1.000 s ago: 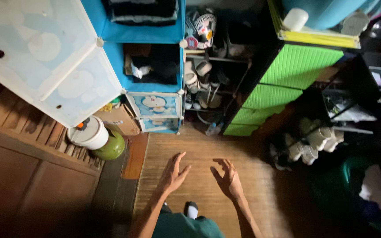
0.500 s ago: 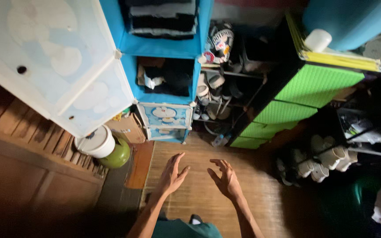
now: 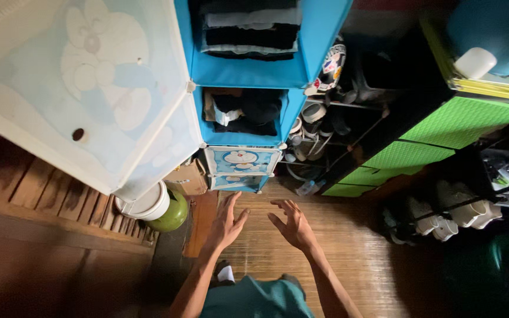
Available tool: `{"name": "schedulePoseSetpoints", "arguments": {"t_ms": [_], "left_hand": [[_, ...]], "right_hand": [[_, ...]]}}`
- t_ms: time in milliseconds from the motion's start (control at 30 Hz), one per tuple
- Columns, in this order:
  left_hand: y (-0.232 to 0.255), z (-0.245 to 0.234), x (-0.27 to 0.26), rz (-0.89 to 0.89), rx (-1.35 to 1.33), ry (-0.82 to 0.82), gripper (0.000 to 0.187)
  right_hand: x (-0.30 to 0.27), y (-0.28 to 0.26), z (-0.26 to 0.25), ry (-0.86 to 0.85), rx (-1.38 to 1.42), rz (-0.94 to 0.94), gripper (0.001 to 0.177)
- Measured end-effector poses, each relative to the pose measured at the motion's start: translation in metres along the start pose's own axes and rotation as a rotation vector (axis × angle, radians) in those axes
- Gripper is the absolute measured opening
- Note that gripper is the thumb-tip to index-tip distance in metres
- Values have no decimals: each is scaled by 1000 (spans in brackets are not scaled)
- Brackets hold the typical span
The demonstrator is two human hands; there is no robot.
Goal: The person folds a dark garment on the floor and places it into a blue storage unit. They then fold a white towel and place it in the same unit. The person proceeds to pull out several pairs of underwear from the unit, unfold them, and drop them onto the floor.
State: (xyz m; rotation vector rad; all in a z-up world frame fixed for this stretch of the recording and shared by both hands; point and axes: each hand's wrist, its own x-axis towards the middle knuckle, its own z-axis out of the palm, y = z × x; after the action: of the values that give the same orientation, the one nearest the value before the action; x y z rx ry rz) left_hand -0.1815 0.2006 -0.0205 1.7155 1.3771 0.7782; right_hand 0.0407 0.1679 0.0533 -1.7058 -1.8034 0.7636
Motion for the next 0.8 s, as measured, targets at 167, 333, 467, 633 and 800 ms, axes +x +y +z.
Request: {"name": "schedulePoseSetpoints", "arguments": {"t_ms": [167, 333, 467, 633, 800], "left_hand": [[-23, -24, 16, -34, -79, -46, 64], [-41, -32, 41, -57, -64, -24, 64], [-58, -25, 61, -49, -40, 9, 64], [-75, -16, 98, -78, 13, 78, 63], [-79, -15, 144, 47, 141, 217, 66]], "right_hand": [[29, -6, 31, -38, -26, -26, 44], [66, 1, 46, -95, -26, -63, 46], [104, 18, 54, -154, -31, -67, 47], [172, 46, 63, -253, -40, -109, 48], [258, 93, 82, -325, 32, -170, 52]]}}
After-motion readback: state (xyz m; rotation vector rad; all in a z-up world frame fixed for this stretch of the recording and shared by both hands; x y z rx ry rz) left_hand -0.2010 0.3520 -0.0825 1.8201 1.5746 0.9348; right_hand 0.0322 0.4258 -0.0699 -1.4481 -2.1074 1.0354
